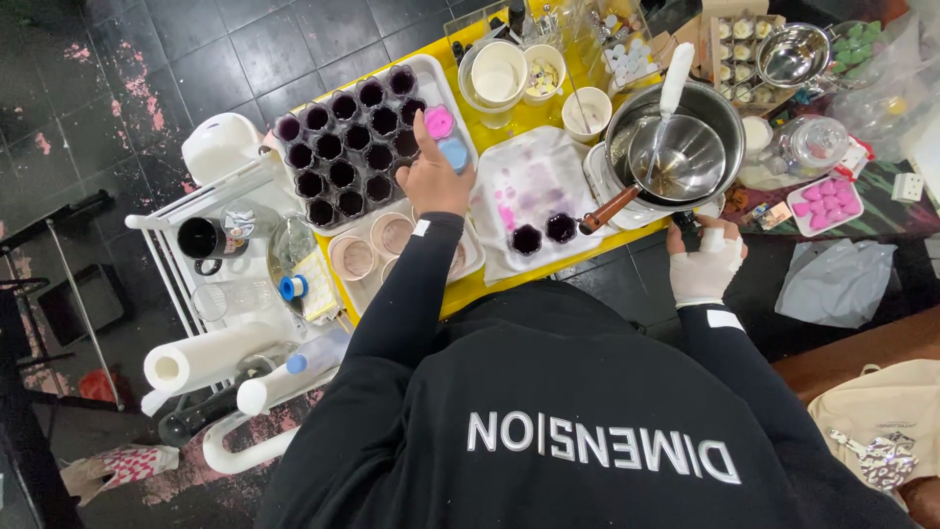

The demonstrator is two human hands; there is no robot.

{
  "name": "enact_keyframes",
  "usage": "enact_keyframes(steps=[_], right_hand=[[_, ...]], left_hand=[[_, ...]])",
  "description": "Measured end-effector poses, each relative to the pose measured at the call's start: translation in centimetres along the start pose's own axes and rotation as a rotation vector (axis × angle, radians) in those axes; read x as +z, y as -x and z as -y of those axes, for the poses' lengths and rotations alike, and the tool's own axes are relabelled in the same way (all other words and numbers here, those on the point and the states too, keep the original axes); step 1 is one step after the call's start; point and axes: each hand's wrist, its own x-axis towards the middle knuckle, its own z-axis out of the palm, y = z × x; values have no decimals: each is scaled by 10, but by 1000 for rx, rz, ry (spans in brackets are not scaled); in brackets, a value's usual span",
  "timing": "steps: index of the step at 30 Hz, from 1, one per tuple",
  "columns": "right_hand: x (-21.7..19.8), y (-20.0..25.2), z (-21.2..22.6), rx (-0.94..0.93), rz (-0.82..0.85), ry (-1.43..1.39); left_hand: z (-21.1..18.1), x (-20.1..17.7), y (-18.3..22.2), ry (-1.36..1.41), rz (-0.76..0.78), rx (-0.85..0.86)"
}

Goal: Pour liquid wax from a melting pot into small molds and organize workspace materials.

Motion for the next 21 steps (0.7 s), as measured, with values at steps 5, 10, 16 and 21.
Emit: enact_keyframes(steps=[5,10,16,21], right_hand=[[7,0,-10,-50,-14,16],[5,-1,-13,-39,-30,7],[-7,-3,4,-11,44,-72],[-3,11,5,-23,43,-112]], left_hand=[[-2,-6,1,52,-35,11],[-10,-17,4,99,-23,-6],[-19,-62,22,313,-23,30],[-3,-123,48,433,-17,59]])
